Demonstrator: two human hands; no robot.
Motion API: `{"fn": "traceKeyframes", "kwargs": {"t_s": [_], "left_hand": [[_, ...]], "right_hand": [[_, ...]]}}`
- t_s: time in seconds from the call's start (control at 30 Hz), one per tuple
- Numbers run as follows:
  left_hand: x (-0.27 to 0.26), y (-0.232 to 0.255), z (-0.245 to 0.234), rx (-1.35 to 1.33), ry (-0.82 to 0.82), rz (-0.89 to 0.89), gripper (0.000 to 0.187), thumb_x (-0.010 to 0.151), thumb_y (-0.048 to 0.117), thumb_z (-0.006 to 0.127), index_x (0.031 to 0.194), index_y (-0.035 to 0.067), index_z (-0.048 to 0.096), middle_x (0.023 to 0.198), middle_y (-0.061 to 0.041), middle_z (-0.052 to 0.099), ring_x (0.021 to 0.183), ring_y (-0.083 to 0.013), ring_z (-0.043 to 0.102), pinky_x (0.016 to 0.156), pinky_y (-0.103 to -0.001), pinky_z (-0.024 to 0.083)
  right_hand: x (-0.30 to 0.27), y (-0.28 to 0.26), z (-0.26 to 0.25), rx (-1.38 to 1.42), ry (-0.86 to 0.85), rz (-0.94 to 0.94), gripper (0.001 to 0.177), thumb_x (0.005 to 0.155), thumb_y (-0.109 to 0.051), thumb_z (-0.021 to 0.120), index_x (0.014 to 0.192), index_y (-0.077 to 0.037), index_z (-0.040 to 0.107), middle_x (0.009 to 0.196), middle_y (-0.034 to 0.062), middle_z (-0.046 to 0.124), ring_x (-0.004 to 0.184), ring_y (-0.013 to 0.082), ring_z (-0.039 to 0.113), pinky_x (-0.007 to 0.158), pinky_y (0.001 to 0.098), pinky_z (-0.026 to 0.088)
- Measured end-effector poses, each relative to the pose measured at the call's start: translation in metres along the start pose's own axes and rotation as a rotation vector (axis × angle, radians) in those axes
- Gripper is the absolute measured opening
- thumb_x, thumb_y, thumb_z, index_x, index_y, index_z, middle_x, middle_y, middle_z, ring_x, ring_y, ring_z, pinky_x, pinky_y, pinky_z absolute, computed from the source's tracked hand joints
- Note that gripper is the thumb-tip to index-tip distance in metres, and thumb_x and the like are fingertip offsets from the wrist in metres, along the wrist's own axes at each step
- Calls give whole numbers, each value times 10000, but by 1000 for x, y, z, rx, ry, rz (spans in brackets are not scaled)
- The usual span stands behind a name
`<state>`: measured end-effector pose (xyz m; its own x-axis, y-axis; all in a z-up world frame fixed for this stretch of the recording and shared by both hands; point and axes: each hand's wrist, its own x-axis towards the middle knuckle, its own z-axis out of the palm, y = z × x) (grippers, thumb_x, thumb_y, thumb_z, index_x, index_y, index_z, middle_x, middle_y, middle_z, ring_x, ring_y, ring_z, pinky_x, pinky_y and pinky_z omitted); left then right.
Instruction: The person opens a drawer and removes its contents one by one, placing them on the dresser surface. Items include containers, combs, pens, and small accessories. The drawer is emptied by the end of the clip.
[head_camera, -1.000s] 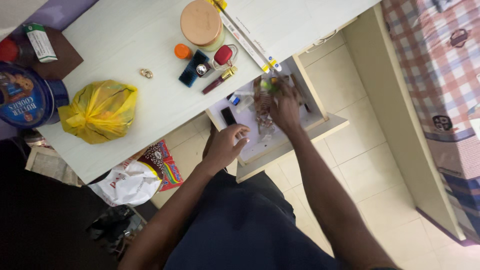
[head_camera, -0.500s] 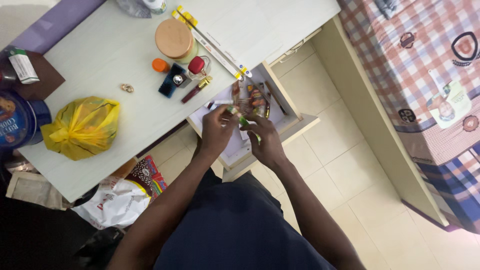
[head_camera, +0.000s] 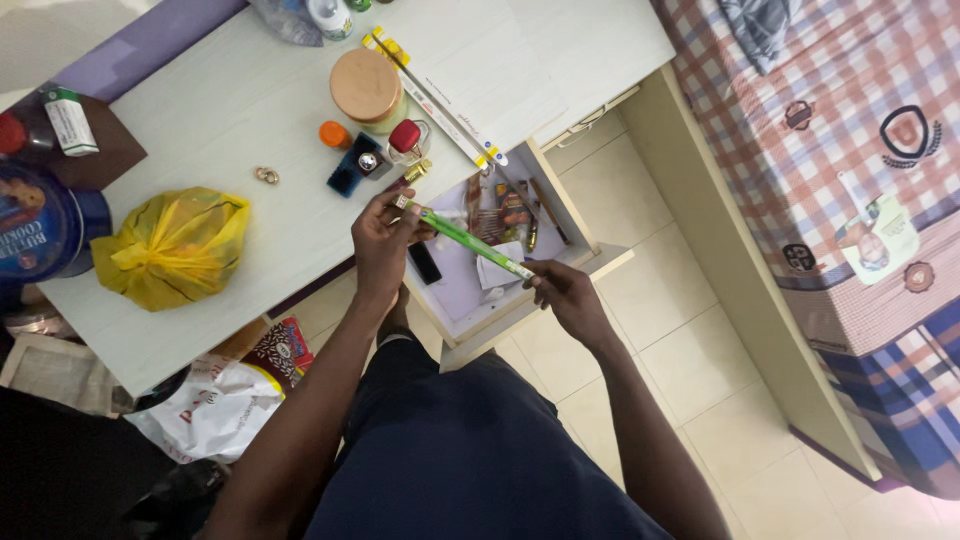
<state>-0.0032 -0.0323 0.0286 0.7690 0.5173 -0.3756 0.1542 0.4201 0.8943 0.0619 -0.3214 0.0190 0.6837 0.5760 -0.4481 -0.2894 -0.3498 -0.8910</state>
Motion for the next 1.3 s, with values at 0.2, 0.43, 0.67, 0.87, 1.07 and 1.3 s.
{"fn": "traceKeyframes", "kwargs": {"t_s": [0.2, 0.43, 0.67, 0.87, 1.07, 1.3], "left_hand": [[1, -3, 6, 7, -104, -24, 451, 934, 170, 685, 1324, 82, 476, 1044, -94, 715, 899, -186, 769, 711, -287, 628], [-13, -29, 9, 451, -308, -29, 307, 942, 135, 663, 1226, 21, 644, 1073, -81, 738, 933, -167, 722, 837, -317, 583], [-31, -12, 9, 517, -384, -81, 295, 956, 140, 652, 1233, 39, 659, 1067, -67, 728, 995, -151, 685, 866, -312, 565], [-35, -5, -8, 491, -360, -85, 283, 971, 160, 658, 1220, 26, 650, 1061, -85, 709, 991, -152, 674, 864, -309, 558], [-29, -8, -27, 518, -342, -98, 297, 966, 171, 662, 1226, 29, 640, 1063, -84, 717, 979, -144, 693, 844, -301, 559], [-19, -8, -30, 557, -364, -76, 299, 958, 160, 667, 1220, 17, 651, 1019, -100, 729, 910, -166, 707, 803, -306, 576]], "right_hand": [[3, 6, -13, 161, 292, -4, 284, 1023, -92, 583, 1273, 9, 672, 946, 95, 750, 700, 124, 635, 625, 288, 549], [84, -21, -43, 57, 462, -184, 277, 1021, -131, 635, 1251, 14, 688, 978, 85, 743, 760, 107, 632, 664, 255, 540], [183, -59, -24, -365, 509, -149, 182, 974, -123, 695, 1117, -21, 744, 919, 133, 752, 689, 190, 691, 656, 354, 544], [208, -57, 1, -602, 474, -449, 174, 897, 9, 703, 1060, -4, 763, 1042, 161, 666, 920, 319, 672, 815, 441, 544], [214, -51, 9, -608, 454, -464, 197, 932, -8, 688, 1108, -22, 775, 1105, 190, 610, 930, 325, 673, 822, 420, 558], [196, -56, 4, -494, 467, -445, 271, 948, 9, 652, 1200, -13, 749, 1118, 165, 615, 860, 248, 643, 760, 382, 551]]}}
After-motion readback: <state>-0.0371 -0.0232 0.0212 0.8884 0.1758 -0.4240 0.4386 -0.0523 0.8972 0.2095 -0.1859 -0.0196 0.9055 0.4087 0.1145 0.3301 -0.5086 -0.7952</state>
